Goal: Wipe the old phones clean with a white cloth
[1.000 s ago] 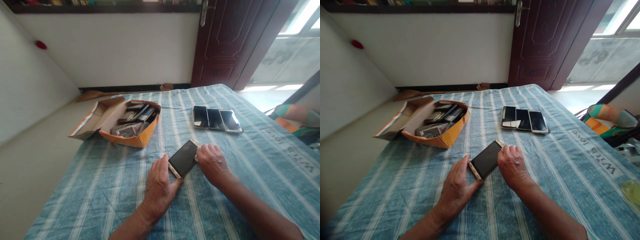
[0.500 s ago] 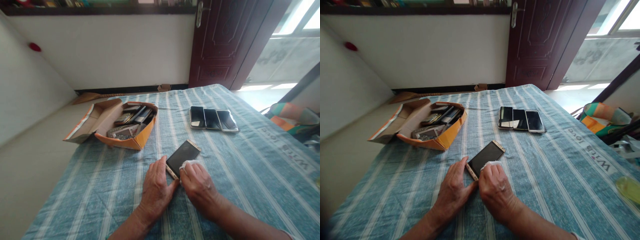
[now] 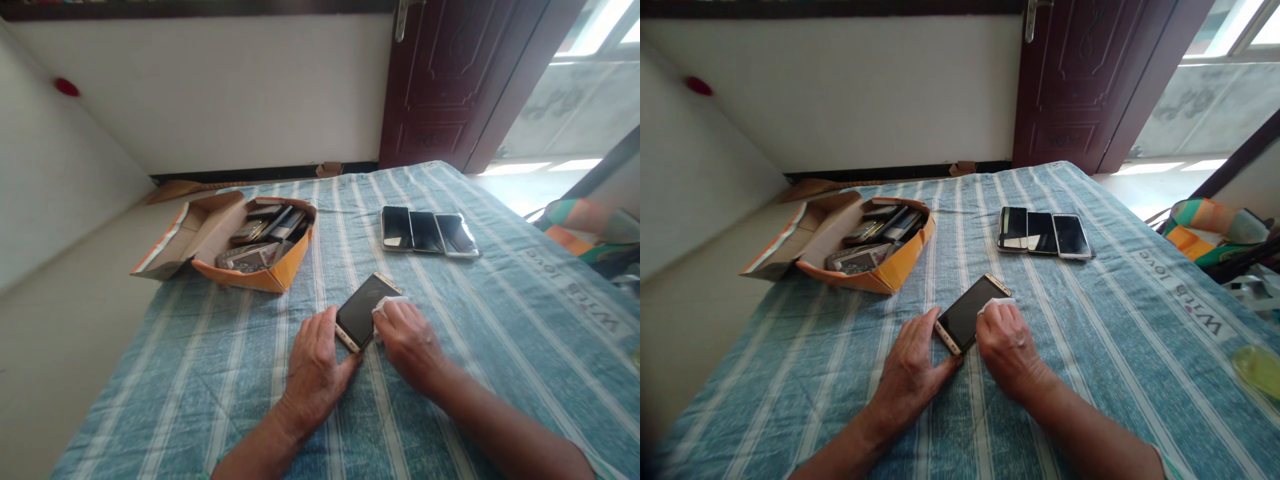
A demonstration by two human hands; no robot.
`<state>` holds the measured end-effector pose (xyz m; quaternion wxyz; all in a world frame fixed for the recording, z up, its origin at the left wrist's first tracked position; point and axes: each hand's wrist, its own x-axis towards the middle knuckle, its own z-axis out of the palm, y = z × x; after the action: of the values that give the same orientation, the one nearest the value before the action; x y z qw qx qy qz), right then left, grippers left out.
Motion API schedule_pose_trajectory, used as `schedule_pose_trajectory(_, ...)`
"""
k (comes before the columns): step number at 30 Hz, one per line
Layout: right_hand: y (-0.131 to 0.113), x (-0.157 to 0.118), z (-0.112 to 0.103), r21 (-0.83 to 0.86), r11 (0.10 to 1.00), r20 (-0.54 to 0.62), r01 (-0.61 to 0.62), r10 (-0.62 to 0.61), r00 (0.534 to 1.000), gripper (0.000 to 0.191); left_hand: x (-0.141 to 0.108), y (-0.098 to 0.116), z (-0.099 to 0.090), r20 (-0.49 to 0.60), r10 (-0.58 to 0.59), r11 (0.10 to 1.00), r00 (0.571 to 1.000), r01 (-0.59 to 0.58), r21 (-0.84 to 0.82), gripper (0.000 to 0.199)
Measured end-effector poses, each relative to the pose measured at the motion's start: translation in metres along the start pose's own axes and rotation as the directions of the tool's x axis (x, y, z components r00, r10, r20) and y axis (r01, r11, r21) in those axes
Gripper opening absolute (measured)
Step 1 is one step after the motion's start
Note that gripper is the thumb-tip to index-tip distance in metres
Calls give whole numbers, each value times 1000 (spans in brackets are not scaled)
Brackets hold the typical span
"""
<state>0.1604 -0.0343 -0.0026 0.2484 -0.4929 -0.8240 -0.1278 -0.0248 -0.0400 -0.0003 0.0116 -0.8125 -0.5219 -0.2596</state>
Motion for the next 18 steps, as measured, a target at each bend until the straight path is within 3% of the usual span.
schedule_pose_trajectory(7, -28, -5, -6, 91, 991, 13, 101, -103, 995, 28, 2, -2, -3, 58, -13, 998, 998, 16, -53, 64)
schedule_pose_trajectory(14, -38, -10, -8, 235, 954, -48, 187, -181, 982, 32, 1, 0, -6, 71, -15, 995, 997, 22, -97, 61)
schedule_pose_trajectory(18, -40, -13, -8, 235, 950, -38, 204, -201, 979, 30, 1, 1, -8, 114, -33, 991, 993, 47, -122, 59)
